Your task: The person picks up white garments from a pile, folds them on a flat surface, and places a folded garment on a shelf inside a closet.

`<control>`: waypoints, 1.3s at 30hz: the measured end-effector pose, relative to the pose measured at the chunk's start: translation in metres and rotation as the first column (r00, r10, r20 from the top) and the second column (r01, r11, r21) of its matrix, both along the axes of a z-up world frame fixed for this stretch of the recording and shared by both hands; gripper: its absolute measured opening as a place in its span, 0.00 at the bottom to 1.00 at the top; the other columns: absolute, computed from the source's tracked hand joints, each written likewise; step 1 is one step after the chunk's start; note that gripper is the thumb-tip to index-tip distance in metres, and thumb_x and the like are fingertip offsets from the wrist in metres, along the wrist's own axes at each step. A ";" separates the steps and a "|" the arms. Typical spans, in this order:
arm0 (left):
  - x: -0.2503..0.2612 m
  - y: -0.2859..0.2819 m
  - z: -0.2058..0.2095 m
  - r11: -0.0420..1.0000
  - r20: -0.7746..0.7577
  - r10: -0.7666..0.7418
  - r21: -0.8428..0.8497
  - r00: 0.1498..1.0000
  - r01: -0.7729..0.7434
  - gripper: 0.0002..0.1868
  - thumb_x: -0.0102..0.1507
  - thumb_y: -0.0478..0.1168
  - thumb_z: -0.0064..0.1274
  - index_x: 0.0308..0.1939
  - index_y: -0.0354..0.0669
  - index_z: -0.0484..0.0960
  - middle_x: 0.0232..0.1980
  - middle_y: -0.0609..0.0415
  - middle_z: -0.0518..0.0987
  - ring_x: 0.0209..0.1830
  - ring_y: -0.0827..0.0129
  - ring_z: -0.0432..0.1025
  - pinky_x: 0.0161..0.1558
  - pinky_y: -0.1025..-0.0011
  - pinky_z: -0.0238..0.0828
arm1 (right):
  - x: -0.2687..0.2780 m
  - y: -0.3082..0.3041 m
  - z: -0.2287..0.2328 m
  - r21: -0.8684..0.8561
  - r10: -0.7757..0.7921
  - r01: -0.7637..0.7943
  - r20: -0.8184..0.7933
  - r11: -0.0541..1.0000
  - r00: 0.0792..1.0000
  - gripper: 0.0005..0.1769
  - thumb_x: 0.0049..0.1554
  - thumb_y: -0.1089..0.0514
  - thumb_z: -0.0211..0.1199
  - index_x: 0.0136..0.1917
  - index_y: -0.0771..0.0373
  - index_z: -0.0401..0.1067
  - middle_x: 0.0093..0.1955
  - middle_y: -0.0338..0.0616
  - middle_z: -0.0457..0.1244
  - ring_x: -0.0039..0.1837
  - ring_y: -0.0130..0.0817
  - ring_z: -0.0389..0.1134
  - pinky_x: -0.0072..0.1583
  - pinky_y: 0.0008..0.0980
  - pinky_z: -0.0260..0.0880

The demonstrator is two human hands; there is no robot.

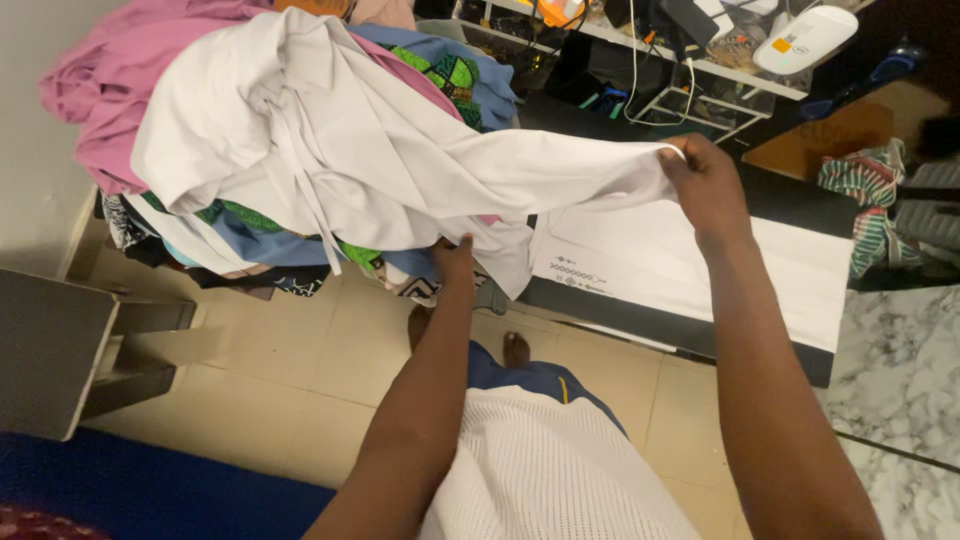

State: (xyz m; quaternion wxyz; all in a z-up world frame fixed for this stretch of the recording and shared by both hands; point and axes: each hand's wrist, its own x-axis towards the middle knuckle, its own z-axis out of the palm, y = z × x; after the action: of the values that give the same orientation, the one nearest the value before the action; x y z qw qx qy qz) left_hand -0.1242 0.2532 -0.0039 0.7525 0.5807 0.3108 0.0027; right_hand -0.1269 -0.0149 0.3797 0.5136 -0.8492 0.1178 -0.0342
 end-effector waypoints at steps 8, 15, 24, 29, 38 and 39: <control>-0.054 -0.005 0.065 0.945 -0.194 0.198 0.298 0.961 -0.134 0.14 0.65 0.46 0.61 0.39 0.37 0.80 0.34 0.55 0.80 0.32 0.66 0.73 0.37 0.68 0.68 | -0.006 -0.017 -0.023 -0.198 0.118 -0.128 -0.063 0.972 0.991 0.11 0.64 0.52 0.63 0.52 0.62 0.75 0.45 0.38 0.68 0.47 0.24 0.65 0.51 0.27 0.64; -0.091 -0.014 0.099 0.901 -0.130 0.217 -0.354 0.967 -0.250 0.14 0.66 0.48 0.60 0.48 0.46 0.76 0.36 0.61 0.76 0.30 0.79 0.71 0.26 0.80 0.59 | -0.011 -0.029 -0.062 -0.051 0.223 -0.246 -0.279 0.968 0.934 0.21 0.61 0.45 0.64 0.57 0.65 0.75 0.51 0.45 0.70 0.53 0.30 0.67 0.57 0.30 0.65; -0.042 -0.060 -0.001 0.946 -0.287 0.181 -0.210 0.941 -0.246 0.17 0.64 0.41 0.59 0.55 0.39 0.77 0.36 0.54 0.78 0.26 0.70 0.68 0.21 0.72 0.58 | -0.049 -0.048 -0.109 -0.230 0.345 -0.612 -0.655 0.757 0.673 0.28 0.50 0.42 0.70 0.58 0.61 0.78 0.48 0.51 0.72 0.48 0.44 0.72 0.53 0.40 0.69; -0.088 -0.042 0.055 0.898 -0.054 0.436 0.086 0.898 -0.431 0.14 0.67 0.37 0.56 0.55 0.34 0.80 0.45 0.53 0.83 0.37 0.68 0.76 0.37 0.73 0.75 | -0.064 -0.062 -0.098 -0.201 0.366 -0.569 -0.588 0.798 0.721 0.22 0.55 0.43 0.68 0.51 0.63 0.80 0.41 0.52 0.71 0.44 0.43 0.69 0.51 0.39 0.68; -0.149 -0.022 0.297 0.926 0.039 -0.215 -0.309 0.976 0.217 0.15 0.67 0.43 0.51 0.54 0.39 0.79 0.47 0.55 0.81 0.46 0.70 0.76 0.50 0.68 0.76 | -0.068 -0.027 -0.082 0.102 0.583 -0.582 0.023 0.807 0.812 0.23 0.62 0.41 0.63 0.56 0.64 0.77 0.51 0.41 0.68 0.55 0.30 0.67 0.58 0.33 0.67; -0.149 -0.027 0.305 0.910 0.062 -0.221 -0.346 0.973 0.229 0.14 0.67 0.43 0.52 0.52 0.38 0.78 0.45 0.54 0.80 0.45 0.69 0.75 0.50 0.67 0.77 | -0.074 -0.017 -0.081 0.149 0.609 -0.601 -0.016 0.786 0.793 0.23 0.62 0.42 0.61 0.57 0.63 0.76 0.51 0.38 0.68 0.54 0.28 0.66 0.56 0.32 0.66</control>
State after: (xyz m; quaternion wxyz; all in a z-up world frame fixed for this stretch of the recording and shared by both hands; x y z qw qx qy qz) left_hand -0.2728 0.2259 0.3008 0.8425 0.4689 0.2292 -0.1332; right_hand -0.2009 -0.0322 0.2982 0.5501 -0.8058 -0.1421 0.1671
